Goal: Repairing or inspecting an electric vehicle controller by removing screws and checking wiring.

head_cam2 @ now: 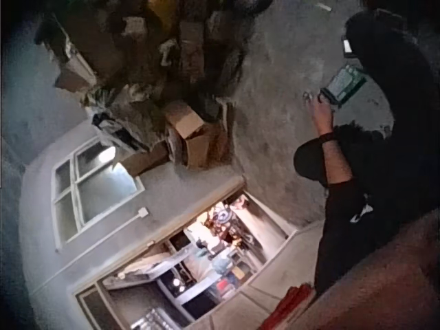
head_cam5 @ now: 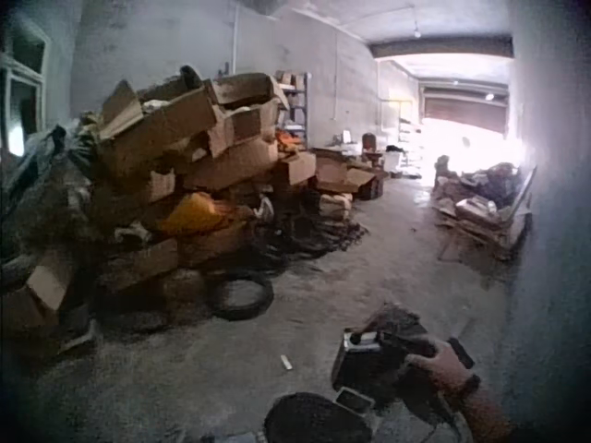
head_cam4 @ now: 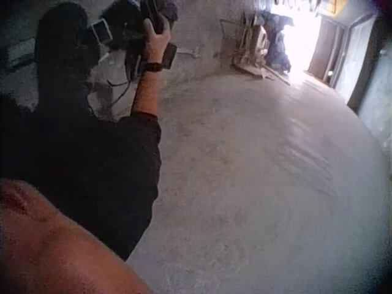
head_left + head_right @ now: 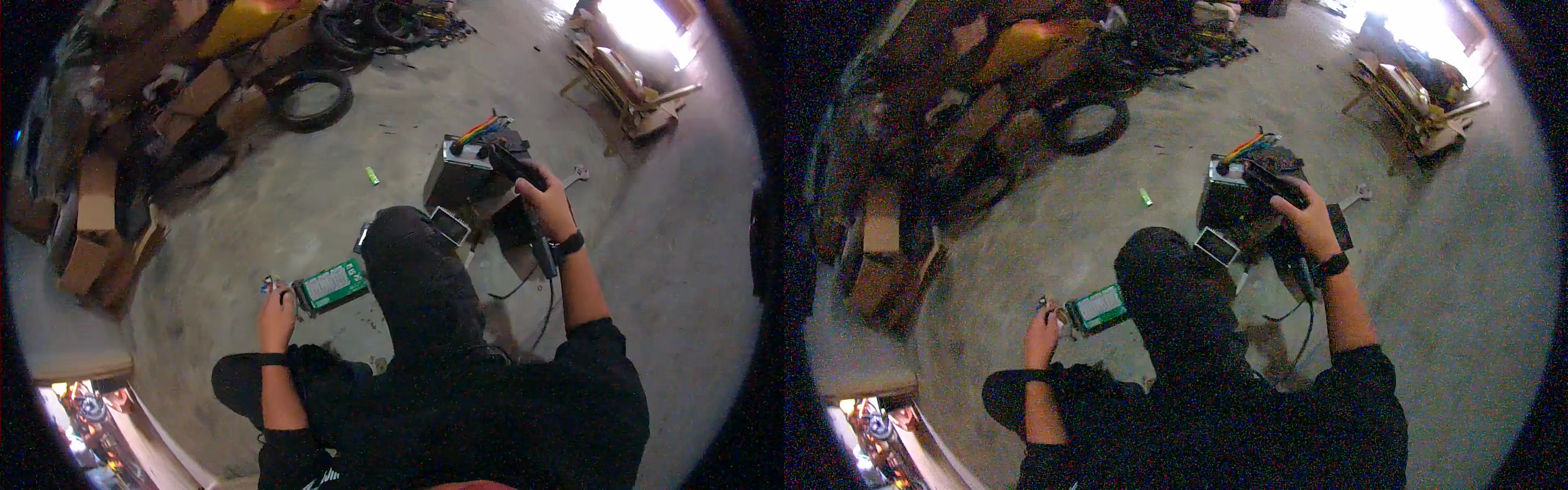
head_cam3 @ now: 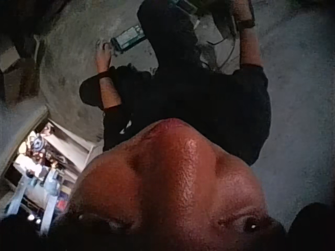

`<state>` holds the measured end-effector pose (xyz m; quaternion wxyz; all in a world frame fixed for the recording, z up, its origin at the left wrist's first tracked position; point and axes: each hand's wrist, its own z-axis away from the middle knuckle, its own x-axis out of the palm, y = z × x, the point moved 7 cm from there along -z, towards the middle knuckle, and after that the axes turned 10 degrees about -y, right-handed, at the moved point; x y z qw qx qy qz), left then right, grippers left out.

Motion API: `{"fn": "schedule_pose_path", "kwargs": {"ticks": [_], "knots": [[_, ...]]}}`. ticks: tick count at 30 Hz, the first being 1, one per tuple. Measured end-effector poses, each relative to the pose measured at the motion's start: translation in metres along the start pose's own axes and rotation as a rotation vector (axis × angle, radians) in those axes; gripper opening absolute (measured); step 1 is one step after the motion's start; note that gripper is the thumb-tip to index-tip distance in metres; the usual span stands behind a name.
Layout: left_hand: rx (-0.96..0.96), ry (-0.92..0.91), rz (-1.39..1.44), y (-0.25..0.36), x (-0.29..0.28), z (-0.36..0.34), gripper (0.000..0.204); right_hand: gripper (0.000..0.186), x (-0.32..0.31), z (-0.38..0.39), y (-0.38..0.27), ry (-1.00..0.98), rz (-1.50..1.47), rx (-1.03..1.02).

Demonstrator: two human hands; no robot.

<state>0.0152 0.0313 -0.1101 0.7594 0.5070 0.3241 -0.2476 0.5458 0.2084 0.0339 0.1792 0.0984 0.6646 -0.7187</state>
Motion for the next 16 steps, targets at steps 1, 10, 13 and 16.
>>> {"fn": "schedule_pose_path", "kwargs": {"ticks": [1,10,13,16], "knots": [[0.006,0.023,-0.006,0.0,-0.009,0.004,0.029,0.061,0.03,0.003,-0.039,-0.121,-0.105,-0.047],[0.03,0.299,0.638,0.018,-0.114,0.082,0.031,0.095,0.185,0.064,-0.199,-0.571,-0.668,-0.466],[0.364,0.672,0.686,0.038,-0.2,0.135,0.038,0.091,0.22,0.094,-0.238,-0.72,-0.763,-0.435],[0.895,0.869,0.558,0.078,-0.315,0.239,0.045,0.066,0.288,0.135,-0.277,-0.989,-0.944,-0.179]]}}
